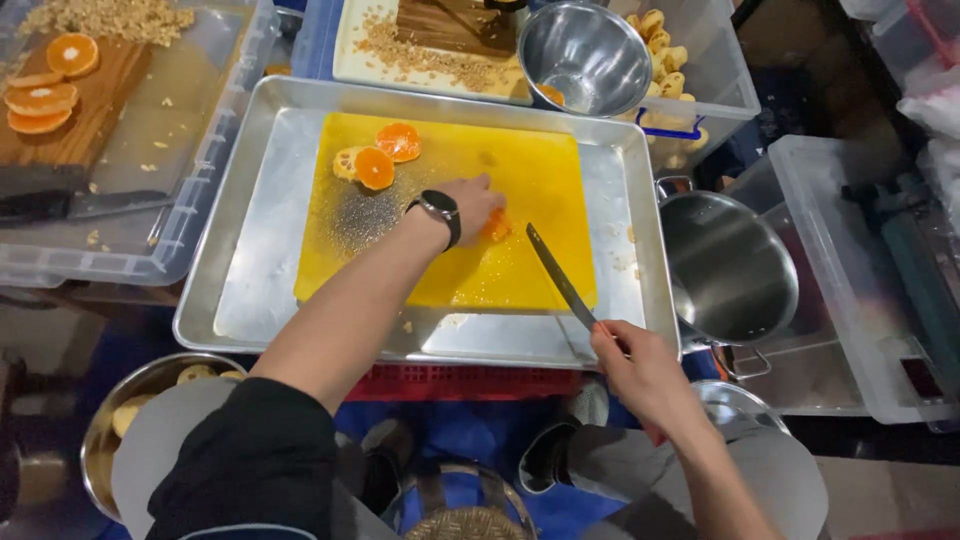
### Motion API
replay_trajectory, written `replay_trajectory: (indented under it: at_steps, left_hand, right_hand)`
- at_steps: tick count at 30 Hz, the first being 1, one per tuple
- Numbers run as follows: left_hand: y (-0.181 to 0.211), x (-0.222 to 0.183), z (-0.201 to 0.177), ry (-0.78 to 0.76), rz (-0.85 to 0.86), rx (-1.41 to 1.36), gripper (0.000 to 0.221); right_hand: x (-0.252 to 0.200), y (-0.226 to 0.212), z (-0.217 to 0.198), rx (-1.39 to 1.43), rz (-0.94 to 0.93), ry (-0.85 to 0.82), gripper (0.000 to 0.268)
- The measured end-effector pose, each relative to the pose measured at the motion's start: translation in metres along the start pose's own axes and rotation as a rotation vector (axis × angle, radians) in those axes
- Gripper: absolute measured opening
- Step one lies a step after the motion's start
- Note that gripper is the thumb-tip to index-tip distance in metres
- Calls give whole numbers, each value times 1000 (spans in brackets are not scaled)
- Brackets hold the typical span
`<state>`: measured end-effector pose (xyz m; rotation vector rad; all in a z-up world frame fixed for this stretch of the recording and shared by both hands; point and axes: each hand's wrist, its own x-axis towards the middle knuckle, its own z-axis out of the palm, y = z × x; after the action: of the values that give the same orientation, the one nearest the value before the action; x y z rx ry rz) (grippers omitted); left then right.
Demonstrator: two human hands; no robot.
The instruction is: Dicing orange segments on a cutting board and transferring the pieces into a bowl in a food preparation area.
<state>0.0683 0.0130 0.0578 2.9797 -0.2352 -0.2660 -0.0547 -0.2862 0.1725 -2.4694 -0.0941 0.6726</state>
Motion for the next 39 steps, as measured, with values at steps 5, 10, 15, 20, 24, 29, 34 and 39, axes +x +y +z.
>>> replay_trajectory:
  at_steps: [5, 10, 15, 20, 24, 29, 34, 39]
  left_hand:
    - [9, -14, 12, 169, -99, -182, 36]
    - [36, -42, 0, 285, -173, -306, 42]
    - [35, -41, 8, 396, -180, -388, 49]
    - [27, -32, 21, 384, -111, -335, 40]
    - [23, -25, 31, 437, -110, -325, 40]
    - [27, -30, 27, 451, -96, -322, 37]
    - [29, -32, 28, 473, -124, -328, 34]
    - [24, -43, 27, 516, -113, -402, 30]
  right_hand:
    - [29, 5, 15, 54, -6, 31, 44]
    - [59, -13, 31, 73, -130, 76, 43]
    - [40, -41, 27, 75, -158, 81, 41]
    - [19, -52, 25, 61, -191, 62, 41]
    - [23, -53, 34, 36, -195, 67, 39]
    - [83, -45, 53, 10, -293, 137, 33]
    - [45, -50, 37, -74, -229, 80, 38]
    - [6, -42, 23, -130, -90, 26, 40]
